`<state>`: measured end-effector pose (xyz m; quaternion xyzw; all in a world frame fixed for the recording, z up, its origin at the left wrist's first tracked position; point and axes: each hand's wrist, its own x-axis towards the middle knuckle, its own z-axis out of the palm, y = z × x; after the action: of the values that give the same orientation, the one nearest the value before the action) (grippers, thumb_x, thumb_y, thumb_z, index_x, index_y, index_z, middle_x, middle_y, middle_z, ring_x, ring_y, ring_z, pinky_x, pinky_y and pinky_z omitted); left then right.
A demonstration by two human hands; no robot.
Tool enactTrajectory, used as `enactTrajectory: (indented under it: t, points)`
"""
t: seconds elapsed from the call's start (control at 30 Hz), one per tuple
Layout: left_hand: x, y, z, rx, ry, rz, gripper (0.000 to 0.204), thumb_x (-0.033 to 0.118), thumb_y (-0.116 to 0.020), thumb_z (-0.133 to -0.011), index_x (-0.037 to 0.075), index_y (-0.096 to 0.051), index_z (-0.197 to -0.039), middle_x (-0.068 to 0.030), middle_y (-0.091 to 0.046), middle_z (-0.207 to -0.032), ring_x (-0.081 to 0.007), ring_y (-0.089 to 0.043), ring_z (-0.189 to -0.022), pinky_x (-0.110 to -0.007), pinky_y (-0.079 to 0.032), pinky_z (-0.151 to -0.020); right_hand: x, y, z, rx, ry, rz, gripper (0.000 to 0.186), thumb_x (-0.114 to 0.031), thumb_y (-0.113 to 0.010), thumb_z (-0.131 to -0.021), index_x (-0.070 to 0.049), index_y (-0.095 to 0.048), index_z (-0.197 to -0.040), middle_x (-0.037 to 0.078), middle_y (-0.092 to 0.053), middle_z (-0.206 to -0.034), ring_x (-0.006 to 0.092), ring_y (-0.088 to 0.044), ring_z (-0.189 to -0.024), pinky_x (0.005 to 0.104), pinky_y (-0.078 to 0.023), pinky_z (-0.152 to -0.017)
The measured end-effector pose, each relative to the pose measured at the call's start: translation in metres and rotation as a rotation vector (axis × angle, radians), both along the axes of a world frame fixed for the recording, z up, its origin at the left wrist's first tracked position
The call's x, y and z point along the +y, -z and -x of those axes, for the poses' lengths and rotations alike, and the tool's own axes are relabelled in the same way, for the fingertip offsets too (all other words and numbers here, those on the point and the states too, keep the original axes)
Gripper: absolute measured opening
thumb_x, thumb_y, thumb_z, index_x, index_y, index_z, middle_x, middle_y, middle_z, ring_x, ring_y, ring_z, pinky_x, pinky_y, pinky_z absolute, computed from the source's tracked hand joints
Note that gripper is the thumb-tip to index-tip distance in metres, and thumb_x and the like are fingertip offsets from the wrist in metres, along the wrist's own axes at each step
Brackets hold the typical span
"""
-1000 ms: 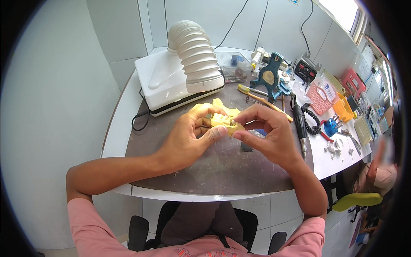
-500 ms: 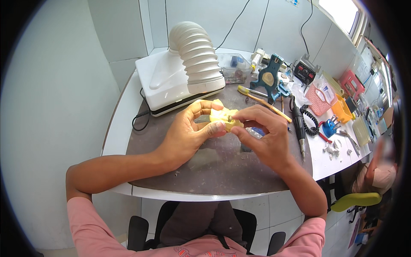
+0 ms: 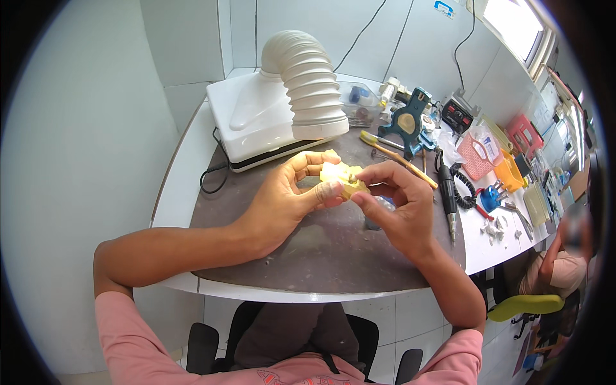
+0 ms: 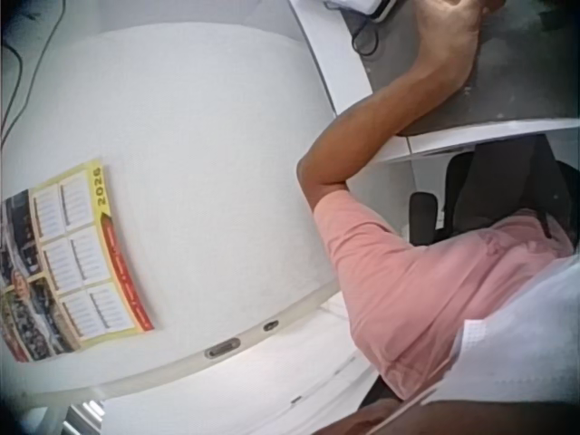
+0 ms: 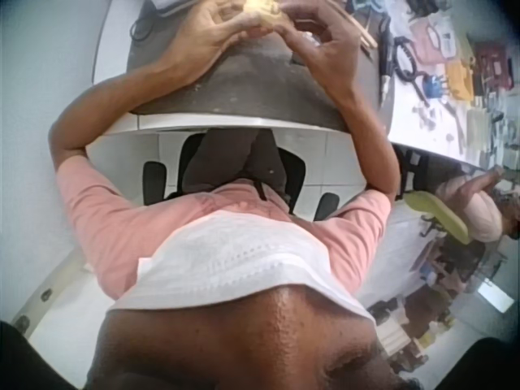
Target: The person refines a dental cast by using a rotary tool to grind down surfaces of a yellow plaster model, frequently fitting two parts of the cast together and using a piece of articulating paper between the teeth.
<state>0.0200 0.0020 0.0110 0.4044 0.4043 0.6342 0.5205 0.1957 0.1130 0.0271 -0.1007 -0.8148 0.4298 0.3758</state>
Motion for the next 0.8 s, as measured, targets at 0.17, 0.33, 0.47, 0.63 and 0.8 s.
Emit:
enactTrajectory:
  t: [0.17, 0.33, 0.47, 0.63, 0.8]
  points:
    - [0.004, 0.001, 0.004, -0.027, 0.04, -0.002, 0.047, 0.015, -0.065, -0.095, 0.002, -0.045, -0.135, -0.0073, -0.053, -0.129, -0.0155, -0.056, -0.117, -0.031, -0.05, -0.1, 0.004, -0.002, 0.004, -0.019, 0.037, -0.134, 0.025, -0.006, -0.077, -0.081, 0.001, -0.067, -0.102, 0.009, -0.069, -0.094, 0.0133, -0.068, -0.087, 0.0287, -0.057, -0.082]
    - [0.004, -0.002, 0.008, -0.1, -0.038, -0.037, 0.044, 0.008, -0.058, -0.097, 0.001, -0.043, -0.138, -0.0094, -0.051, -0.133, -0.0166, -0.055, -0.12, -0.034, -0.05, -0.103, 0.001, -0.011, 0.013, 0.195, 0.142, 0.136, 0.019, -0.01, -0.077, -0.083, 0.002, -0.068, -0.095, 0.009, -0.069, -0.092, 0.013, -0.068, -0.083, 0.0288, -0.057, -0.079]
    - [0.006, -0.002, 0.011, -0.069, -0.064, 0.0, 0.045, 0.007, -0.055, -0.098, 0.003, -0.041, -0.141, -0.0091, -0.049, -0.134, -0.0167, -0.054, -0.121, -0.032, -0.048, -0.104, 0.046, -0.02, -0.002, -0.248, 0.215, -0.118, 0.024, -0.011, -0.066, -0.09, -0.001, -0.063, -0.111, 0.012, -0.067, -0.107, 0.0206, -0.065, -0.1, 0.0351, -0.053, -0.088]
    - [0.0, -0.001, 0.012, -0.067, -0.089, 0.031, 0.043, 0.001, -0.054, -0.096, 0.005, -0.042, -0.138, -0.0087, -0.05, -0.132, -0.0156, -0.052, -0.12, -0.032, -0.044, -0.105, 0.044, -0.035, 0.014, -0.546, -0.107, -0.693, 0.055, 0.006, -0.053, -0.077, -0.006, -0.052, -0.13, 0.02, -0.057, -0.124, 0.0351, -0.052, -0.119, 0.0423, -0.039, -0.105]
    - [0.001, 0.001, 0.017, -0.092, -0.114, 0.06, 0.042, -0.001, -0.052, -0.095, 0.006, -0.041, -0.135, -0.0089, -0.05, -0.129, -0.0157, -0.053, -0.118, -0.032, -0.043, -0.106, 0.052, -0.051, 0.032, -0.782, -0.234, -0.56, 0.061, 0.001, -0.06, -0.075, -0.008, -0.046, -0.134, 0.016, -0.057, -0.125, 0.0305, -0.056, -0.114, 0.0402, -0.043, -0.101]
